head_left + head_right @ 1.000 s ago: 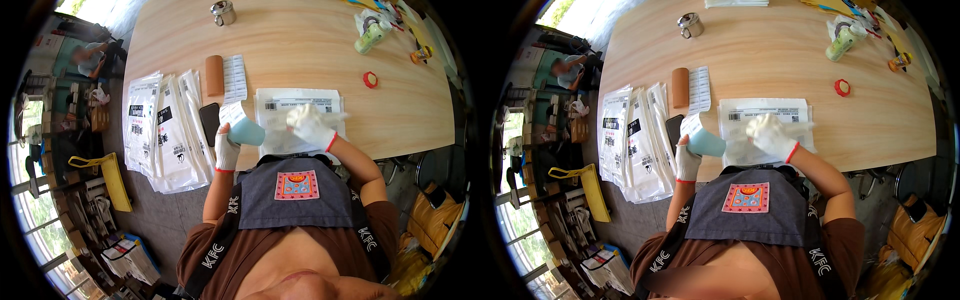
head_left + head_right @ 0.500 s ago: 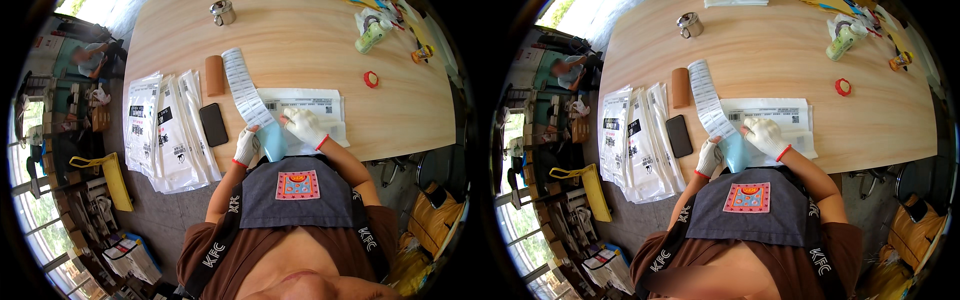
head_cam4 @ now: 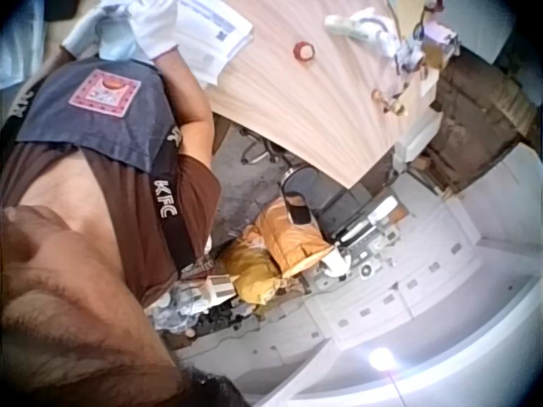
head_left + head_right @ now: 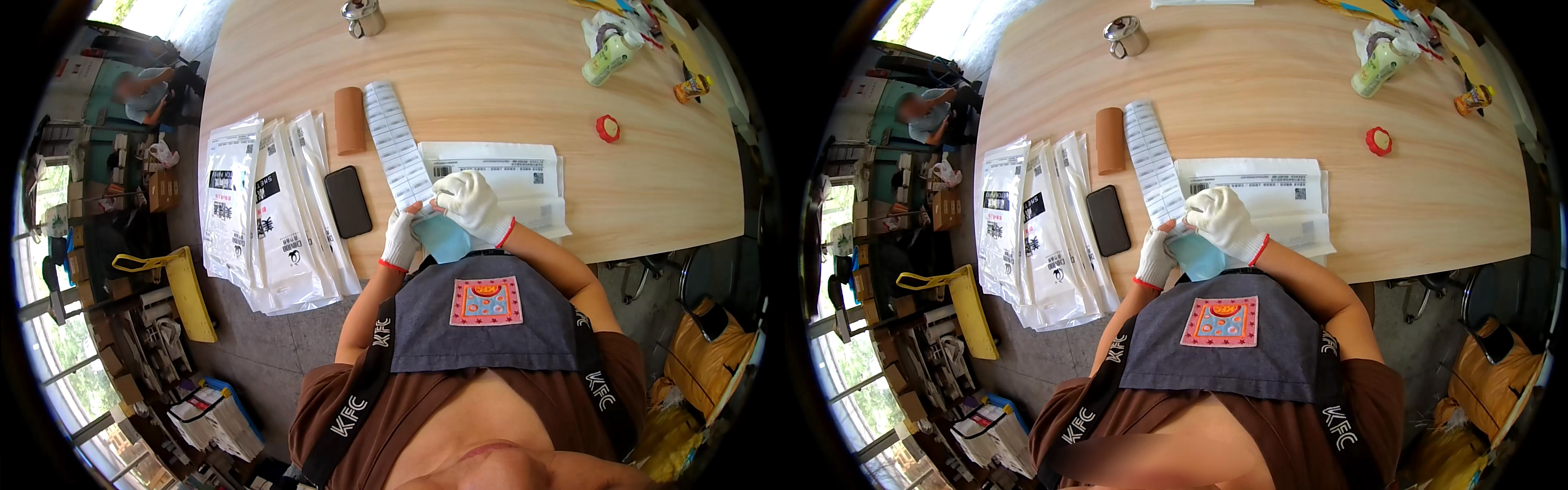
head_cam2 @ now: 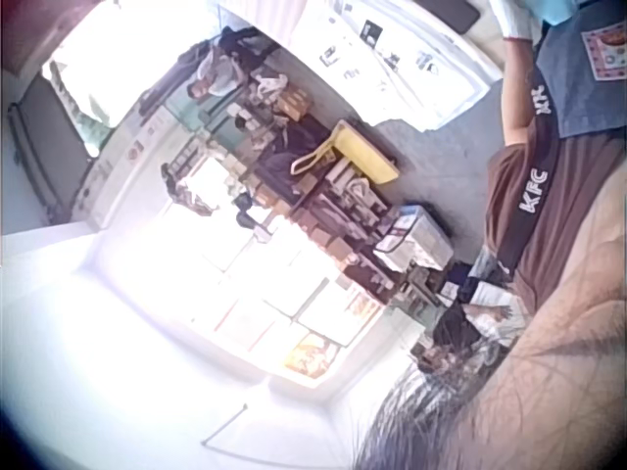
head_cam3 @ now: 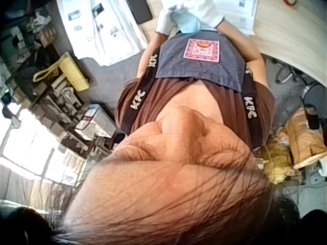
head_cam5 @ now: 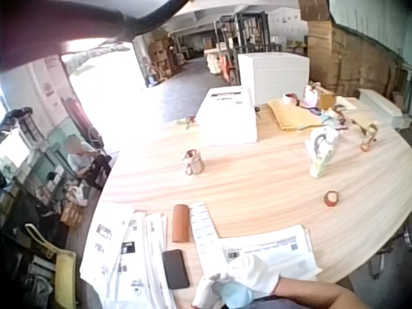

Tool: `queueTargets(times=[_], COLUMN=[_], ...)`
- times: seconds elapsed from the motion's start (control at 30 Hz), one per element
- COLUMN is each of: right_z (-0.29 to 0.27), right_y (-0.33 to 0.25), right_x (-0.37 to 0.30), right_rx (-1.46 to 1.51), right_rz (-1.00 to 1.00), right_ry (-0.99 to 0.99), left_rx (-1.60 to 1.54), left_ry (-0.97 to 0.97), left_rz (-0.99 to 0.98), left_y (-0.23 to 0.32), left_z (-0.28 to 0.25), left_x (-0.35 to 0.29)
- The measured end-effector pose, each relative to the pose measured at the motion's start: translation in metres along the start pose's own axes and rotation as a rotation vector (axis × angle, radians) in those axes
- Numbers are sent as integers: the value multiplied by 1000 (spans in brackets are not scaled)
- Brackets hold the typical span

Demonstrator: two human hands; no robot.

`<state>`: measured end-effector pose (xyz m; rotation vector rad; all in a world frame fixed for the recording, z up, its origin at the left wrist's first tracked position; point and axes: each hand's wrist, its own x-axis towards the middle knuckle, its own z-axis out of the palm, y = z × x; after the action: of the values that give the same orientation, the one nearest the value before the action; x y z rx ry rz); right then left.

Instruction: The person stands at a table and applies shipping labels to white plastic mailer bags. They peel labels from a roll and stick them onto the bags, smoothing them down with gloved hands. Another person is visible in the background handling similar bags.

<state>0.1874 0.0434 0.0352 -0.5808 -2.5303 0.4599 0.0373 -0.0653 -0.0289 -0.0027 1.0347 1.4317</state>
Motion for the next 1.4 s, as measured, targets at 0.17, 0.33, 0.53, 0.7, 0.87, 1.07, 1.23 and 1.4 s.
queueTargets(times=[0.17, 0.33, 0.53, 0.7, 0.87, 1.07, 1.23, 1.4], right_z=[2, 20, 13, 14, 26, 32, 37, 36], right_y=[4, 50, 68, 61, 63, 63, 64, 61], right_x=[-2, 1, 27, 30, 27, 24, 24, 23], right_rx=[22, 767, 433, 289, 197, 126, 97, 132], right_rz=[-73, 607, 779, 687, 663, 602, 619, 613], right_ry=[25, -40, -312, -278, -210, -149, -148, -99], left_rx=[-13, -8, 41, 58, 45, 28, 20, 29], left_ry=[153, 235, 218, 160, 127, 152, 166, 166], left_rz=[-6, -9, 22, -1, 10, 8, -1, 11], left_y=[-1, 2, 1, -1, -2, 5, 7, -1], left_z=[5, 12, 9, 2, 0, 13, 18, 5], left_x=[-4, -9, -10, -6, -7, -15, -17, -8])
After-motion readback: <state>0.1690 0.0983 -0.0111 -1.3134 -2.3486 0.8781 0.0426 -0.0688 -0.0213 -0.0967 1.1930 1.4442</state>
